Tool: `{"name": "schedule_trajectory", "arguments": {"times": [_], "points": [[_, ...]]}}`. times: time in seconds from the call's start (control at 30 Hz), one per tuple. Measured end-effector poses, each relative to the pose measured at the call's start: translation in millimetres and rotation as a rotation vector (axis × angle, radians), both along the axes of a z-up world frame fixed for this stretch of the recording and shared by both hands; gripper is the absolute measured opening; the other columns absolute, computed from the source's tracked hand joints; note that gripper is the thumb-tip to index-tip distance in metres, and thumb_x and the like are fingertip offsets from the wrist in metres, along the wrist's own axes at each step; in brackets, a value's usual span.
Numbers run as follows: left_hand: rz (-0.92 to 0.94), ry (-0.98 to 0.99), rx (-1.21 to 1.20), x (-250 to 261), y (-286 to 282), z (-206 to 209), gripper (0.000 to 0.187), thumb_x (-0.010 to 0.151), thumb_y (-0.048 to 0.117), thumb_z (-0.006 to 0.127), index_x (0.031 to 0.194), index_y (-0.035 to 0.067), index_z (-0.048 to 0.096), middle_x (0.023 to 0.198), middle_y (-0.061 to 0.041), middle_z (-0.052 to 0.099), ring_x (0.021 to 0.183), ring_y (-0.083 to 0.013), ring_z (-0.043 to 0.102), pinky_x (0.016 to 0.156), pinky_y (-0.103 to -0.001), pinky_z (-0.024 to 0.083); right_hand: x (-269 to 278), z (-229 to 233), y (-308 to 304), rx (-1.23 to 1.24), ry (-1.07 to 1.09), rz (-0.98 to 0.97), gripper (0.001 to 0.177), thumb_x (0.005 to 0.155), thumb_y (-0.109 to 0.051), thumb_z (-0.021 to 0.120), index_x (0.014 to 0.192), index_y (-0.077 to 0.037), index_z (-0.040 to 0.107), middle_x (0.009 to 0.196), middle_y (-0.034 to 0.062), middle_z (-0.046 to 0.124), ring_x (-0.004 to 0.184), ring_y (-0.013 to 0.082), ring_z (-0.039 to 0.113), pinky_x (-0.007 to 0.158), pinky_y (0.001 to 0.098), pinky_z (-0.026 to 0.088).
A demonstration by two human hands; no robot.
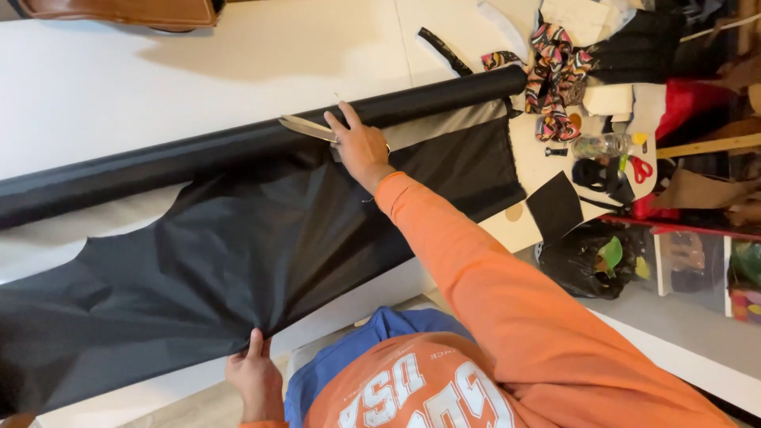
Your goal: Cutting a rectangular piece of black fabric from a roll using scissors on a workshop table.
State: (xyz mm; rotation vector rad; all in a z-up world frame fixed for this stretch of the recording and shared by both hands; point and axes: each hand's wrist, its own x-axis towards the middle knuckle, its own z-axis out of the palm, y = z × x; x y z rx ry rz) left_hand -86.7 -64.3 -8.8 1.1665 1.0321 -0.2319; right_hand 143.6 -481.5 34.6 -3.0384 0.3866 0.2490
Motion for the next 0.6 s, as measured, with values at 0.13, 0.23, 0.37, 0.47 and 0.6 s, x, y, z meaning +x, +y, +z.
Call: {"name": "schedule_trajectory", "arguments": {"times": [0.13, 0.23, 0.37, 0.47, 0.6], "points": [[-0.034, -0.014, 0.037, -23, 25, 15, 0.011, 0.096, 0.003, 0.072, 0.104, -0.001, 0.067, 0.105, -0.009, 0.071, 0.096, -0.0171, 0.066, 0.091, -0.036, 0.065, -26, -13, 5, -0.035, -0.101, 0.017, 0.051, 0.095, -0.031, 0.073, 0.143, -0.024, 0.058, 0.147, 0.0063, 0.049, 0.05, 0.0315, 0.055, 0.051, 0.0443, 0.051], [-0.058, 0.006, 0.072, -30, 29, 20, 0.027, 0.094, 0.001, 0.07, 0.121, 0.002, 0.068, 0.118, -0.007, 0.071, 0.105, -0.0173, 0.067, 0.089, -0.031, 0.064, -38, -4, 6, 0.003, -0.129, 0.09, 0.051, 0.095, -0.028, 0.075, 0.142, -0.015, 0.06, 0.142, 0.0082, 0.053, 0.059, 0.023, 0.062, 0.057, 0.0393, 0.051], [-0.07, 0.024, 0.166, -37, 32, -9, 0.024, 0.092, 0.003, 0.074, 0.114, -0.002, 0.068, 0.113, -0.01, 0.071, 0.101, -0.0184, 0.068, 0.086, -0.03, 0.066, -31, -2, 0, 0.129, -0.094, 0.084, 0.047, 0.093, -0.031, 0.075, 0.133, -0.012, 0.061, 0.144, 0.005, 0.056, 0.072, 0.0266, 0.071, 0.064, 0.0433, 0.051], [-0.085, 0.081, 0.211, -38, 37, -23, 0.024, 0.09, 0.004, 0.076, 0.112, -0.002, 0.067, 0.112, -0.009, 0.072, 0.099, -0.0175, 0.067, 0.082, -0.028, 0.066, -19, -3, -2, 0.198, -0.153, 0.055, 0.031, 0.092, -0.025, 0.074, 0.115, -0.009, 0.061, 0.124, 0.0032, 0.064, 0.068, 0.0273, 0.071, 0.057, 0.0431, 0.047], [-0.124, 0.093, 0.231, -26, 29, -35, 0.029, 0.09, 0.003, 0.076, 0.117, -0.001, 0.066, 0.113, -0.012, 0.07, 0.099, -0.0221, 0.067, 0.081, -0.033, 0.068, -16, 9, -6, 0.15, -0.467, 0.098, 0.035, 0.081, -0.025, 0.088, 0.095, -0.008, 0.061, 0.099, 0.0021, 0.063, 0.05, 0.0226, 0.061, 0.041, 0.0381, 0.041]]}}
